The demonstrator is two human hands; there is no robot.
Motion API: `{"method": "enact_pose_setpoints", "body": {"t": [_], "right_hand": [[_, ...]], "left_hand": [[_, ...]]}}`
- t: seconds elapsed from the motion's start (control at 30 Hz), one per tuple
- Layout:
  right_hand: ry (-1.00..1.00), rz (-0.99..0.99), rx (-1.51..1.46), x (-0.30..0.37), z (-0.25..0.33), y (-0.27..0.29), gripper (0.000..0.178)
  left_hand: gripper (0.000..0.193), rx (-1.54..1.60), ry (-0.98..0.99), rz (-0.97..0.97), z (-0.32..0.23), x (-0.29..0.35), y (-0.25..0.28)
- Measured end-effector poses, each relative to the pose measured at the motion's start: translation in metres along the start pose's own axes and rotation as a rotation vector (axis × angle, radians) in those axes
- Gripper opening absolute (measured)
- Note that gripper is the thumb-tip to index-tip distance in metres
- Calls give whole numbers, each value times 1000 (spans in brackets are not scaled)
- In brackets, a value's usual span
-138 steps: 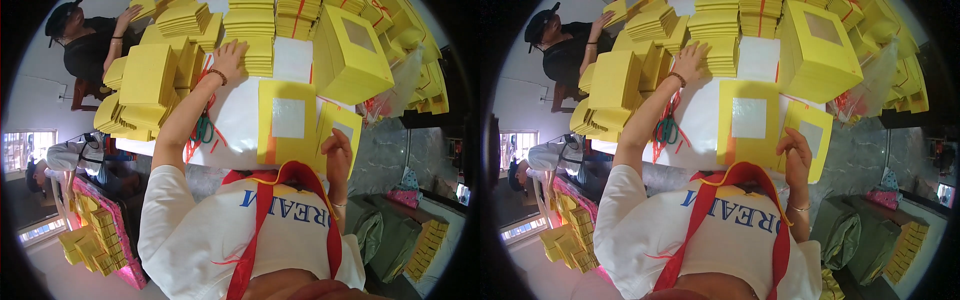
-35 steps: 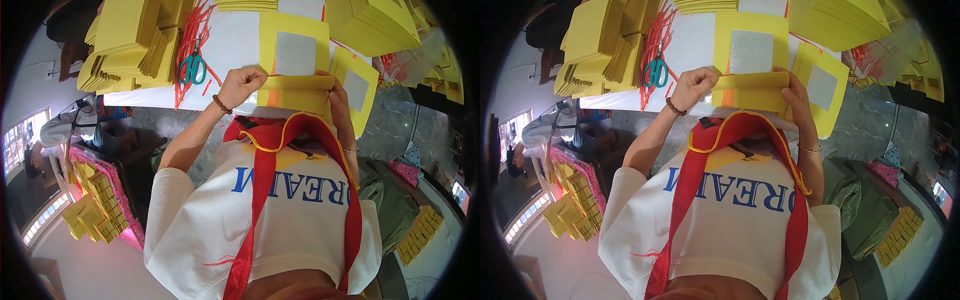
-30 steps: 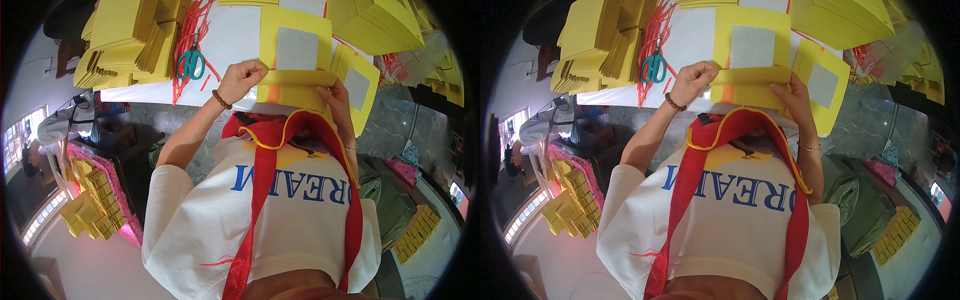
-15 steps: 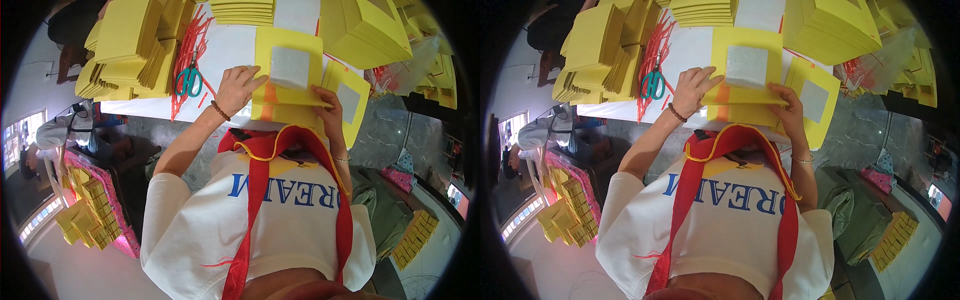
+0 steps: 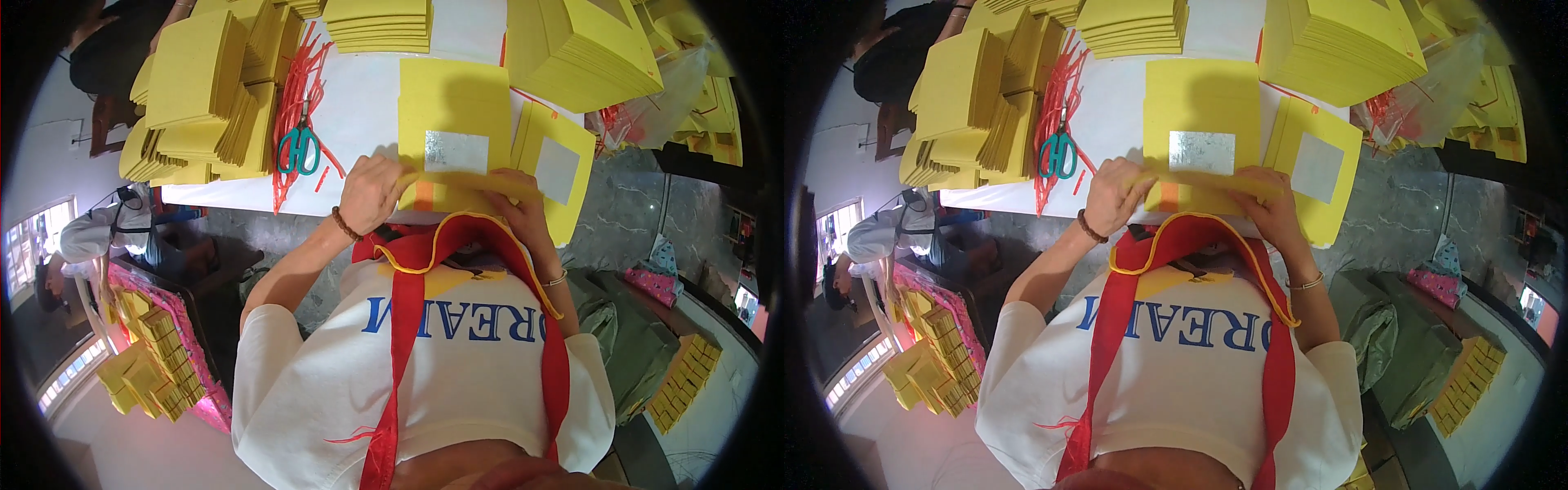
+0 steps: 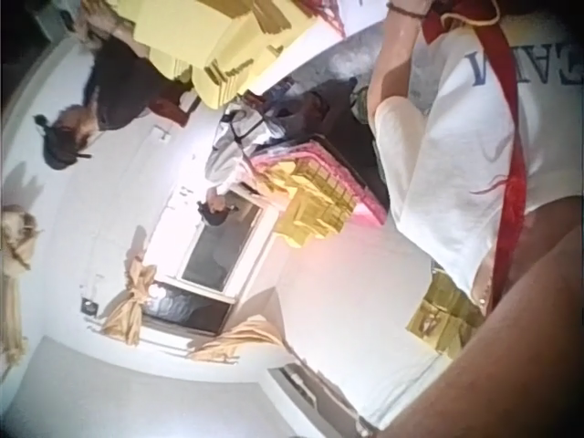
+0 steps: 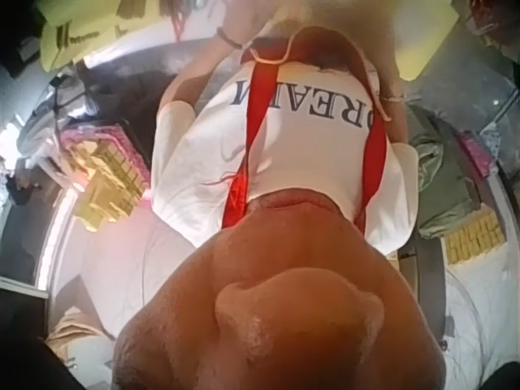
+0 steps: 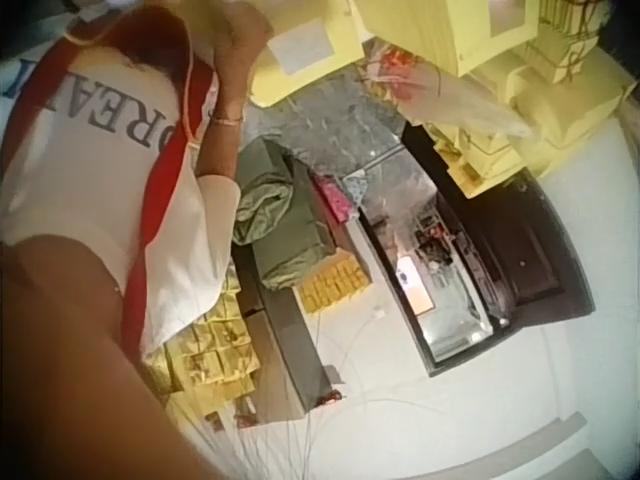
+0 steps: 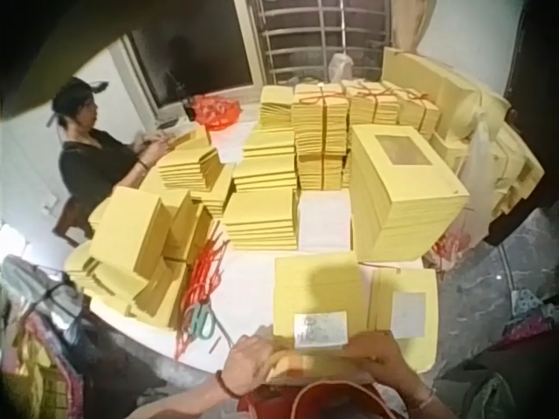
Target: Folding yellow joss paper sheets with silver foil centers by hand.
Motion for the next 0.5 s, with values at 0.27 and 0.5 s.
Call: {"method": "enact_pose_setpoints", "body": {"t": [0.27,0.5], "right_hand": [[-288,-294,-326,-14,-15,8,38],[-302,-329,-169,-22,-30,12,43]], "left_hand": [[29,365,475,-115,57,-3,-28],[22,567,642,-158,79,-7,-40]]}}
Point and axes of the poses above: each hand's wrist, its own x-axis away from the middle knuckle, its own y-axis out of the back of the hand, z = x × y, the point moved 9 cm from there along -x, towards the middle knuckle, and after that the axes turned 5 degrees about -y, right-handed, at the moved point
